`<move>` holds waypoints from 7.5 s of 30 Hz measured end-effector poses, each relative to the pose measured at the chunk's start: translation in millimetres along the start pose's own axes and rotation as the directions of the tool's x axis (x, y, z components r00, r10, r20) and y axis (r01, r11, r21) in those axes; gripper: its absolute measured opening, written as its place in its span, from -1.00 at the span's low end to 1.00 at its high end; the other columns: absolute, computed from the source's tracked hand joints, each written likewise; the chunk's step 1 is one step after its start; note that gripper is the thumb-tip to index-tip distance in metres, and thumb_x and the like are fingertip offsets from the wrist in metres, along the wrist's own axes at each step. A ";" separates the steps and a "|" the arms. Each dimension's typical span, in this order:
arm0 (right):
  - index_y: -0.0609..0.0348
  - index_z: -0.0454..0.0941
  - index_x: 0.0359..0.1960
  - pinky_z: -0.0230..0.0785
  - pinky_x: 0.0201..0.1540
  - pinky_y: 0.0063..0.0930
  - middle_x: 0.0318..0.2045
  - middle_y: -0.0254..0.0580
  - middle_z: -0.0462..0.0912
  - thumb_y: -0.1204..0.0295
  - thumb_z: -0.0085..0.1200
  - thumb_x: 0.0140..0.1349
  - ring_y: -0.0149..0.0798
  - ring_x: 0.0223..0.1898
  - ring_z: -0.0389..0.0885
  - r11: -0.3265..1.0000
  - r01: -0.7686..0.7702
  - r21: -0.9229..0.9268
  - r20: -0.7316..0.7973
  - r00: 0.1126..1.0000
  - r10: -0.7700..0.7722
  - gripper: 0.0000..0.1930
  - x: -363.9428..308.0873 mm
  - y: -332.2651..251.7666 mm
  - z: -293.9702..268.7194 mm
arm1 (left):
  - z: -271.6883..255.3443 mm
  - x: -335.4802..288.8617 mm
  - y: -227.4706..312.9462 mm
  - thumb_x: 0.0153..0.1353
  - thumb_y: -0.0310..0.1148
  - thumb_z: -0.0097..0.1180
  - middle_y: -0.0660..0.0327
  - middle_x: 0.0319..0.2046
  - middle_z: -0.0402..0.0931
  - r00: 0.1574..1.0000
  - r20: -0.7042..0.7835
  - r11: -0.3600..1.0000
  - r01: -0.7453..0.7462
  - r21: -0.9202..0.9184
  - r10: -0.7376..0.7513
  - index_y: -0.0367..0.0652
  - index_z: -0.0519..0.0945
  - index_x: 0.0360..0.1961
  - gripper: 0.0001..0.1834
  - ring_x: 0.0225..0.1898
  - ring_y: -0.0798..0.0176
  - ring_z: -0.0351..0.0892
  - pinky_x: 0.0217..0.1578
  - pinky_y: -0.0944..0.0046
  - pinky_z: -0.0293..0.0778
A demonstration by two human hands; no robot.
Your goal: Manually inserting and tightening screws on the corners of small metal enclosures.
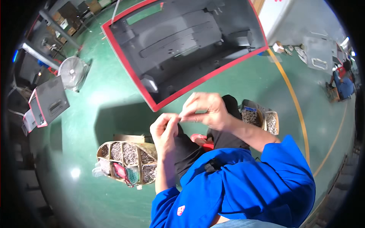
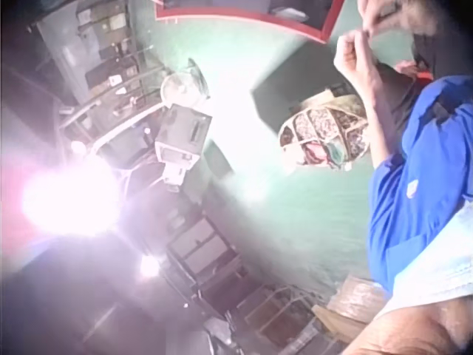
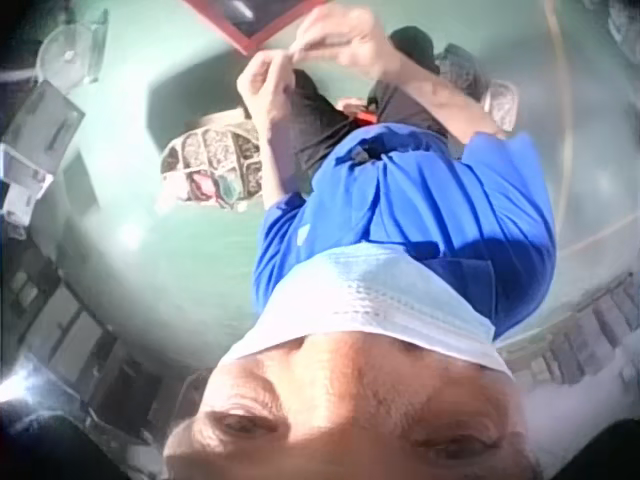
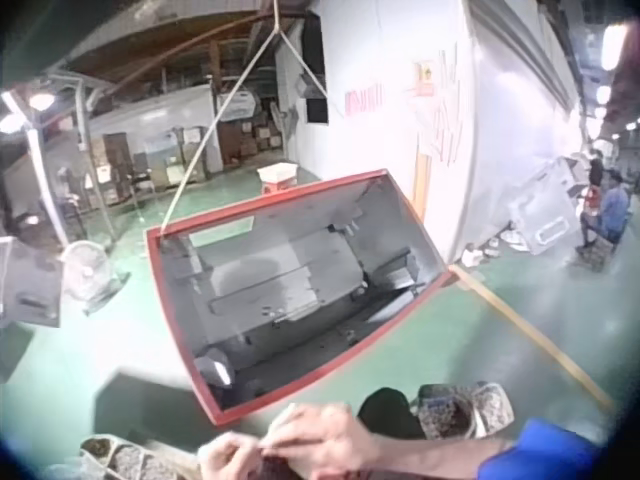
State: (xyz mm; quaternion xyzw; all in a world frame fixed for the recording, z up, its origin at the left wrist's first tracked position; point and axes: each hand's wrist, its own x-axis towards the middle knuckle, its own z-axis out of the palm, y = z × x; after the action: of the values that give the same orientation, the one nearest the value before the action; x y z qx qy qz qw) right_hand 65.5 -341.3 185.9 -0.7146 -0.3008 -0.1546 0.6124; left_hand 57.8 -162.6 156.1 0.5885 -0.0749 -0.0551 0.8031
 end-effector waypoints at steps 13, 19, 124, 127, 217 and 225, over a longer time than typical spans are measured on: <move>0.25 0.66 -0.35 0.50 -0.34 -0.60 -0.43 -0.22 0.70 0.54 0.19 0.06 -0.47 -0.40 0.65 0.998 0.038 -0.059 -0.204 0.978 -0.050 -0.89 248.4 96.6 26.2 | -18.1 48.6 14.5 0.17 -0.34 0.13 0.09 -0.38 0.63 0.852 -0.033 0.238 -0.108 0.965 0.522 -0.17 0.67 -0.30 -0.84 -0.38 0.09 0.64 -0.32 0.26 0.50; 0.13 0.68 -0.40 0.47 -0.27 -0.44 -0.45 -0.20 0.69 0.47 0.23 -0.07 -0.25 -0.39 0.67 0.927 0.148 -0.345 -0.225 0.946 -0.235 -0.85 293.7 126.1 67.9 | -45.0 47.2 11.4 0.18 -0.37 0.14 0.11 -0.41 0.62 0.829 -0.019 0.289 -0.173 0.941 0.559 -0.17 0.65 -0.32 -0.87 -0.43 0.12 0.63 -0.40 0.26 0.51; 0.33 0.56 -0.27 0.43 -0.28 -0.47 -0.48 -0.11 0.65 0.43 0.11 0.12 -0.35 -0.42 0.62 0.872 -0.487 -0.042 -0.232 0.854 0.466 -0.79 -111.7 104.4 -66.9 | -4.0 1.7 -26.3 0.40 -0.22 -0.13 0.49 -0.77 0.09 0.996 -0.093 0.966 0.029 0.256 -0.006 -0.12 0.36 -0.56 -0.64 -0.76 0.65 -0.06 -0.76 0.55 -0.16; 0.34 0.57 -0.31 0.44 -0.29 -0.45 -0.47 -0.08 0.66 0.51 0.07 0.07 -0.29 -0.42 0.65 0.827 -0.555 -0.088 -0.108 0.831 0.546 -0.82 -137.8 108.1 -75.2 | 0.7 0.6 -28.8 0.39 -0.21 -0.12 0.49 -0.77 0.07 0.997 -0.077 0.971 0.048 0.234 -0.031 -0.14 0.38 -0.53 -0.66 -0.76 0.64 -0.07 -0.76 0.54 -0.15; 0.29 0.57 -0.37 0.50 -0.33 -0.63 -0.46 -0.24 0.65 0.54 0.22 0.10 -0.49 -0.44 0.59 0.988 -0.021 0.153 -0.056 0.998 0.030 -0.90 296.2 90.3 137.4 | -192.8 120.4 17.5 0.36 -0.24 -0.54 -0.23 0.20 0.22 0.936 -0.348 0.174 -0.352 -0.920 0.051 -0.52 0.33 0.11 -0.42 0.31 -0.14 0.12 0.34 -0.05 0.00; 0.28 0.59 -0.45 0.52 -0.33 -0.56 -0.50 -0.19 0.67 0.58 0.21 0.02 -0.41 -0.47 0.64 0.993 0.118 0.006 -0.268 0.957 -0.112 -0.93 337.0 124.3 143.6 | -210.1 132.5 13.6 0.33 -0.24 -0.58 -0.23 0.20 0.24 0.931 -0.360 0.266 -0.362 -0.894 0.058 -0.61 0.32 0.09 -0.38 0.31 -0.13 0.12 0.35 -0.03 -0.02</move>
State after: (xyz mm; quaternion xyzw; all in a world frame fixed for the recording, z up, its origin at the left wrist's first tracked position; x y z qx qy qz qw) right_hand 381.3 -129.7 258.2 -0.6620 -0.2582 -0.2814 0.6450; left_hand 226.9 15.0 114.3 -0.0155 -0.0015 0.0954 0.9953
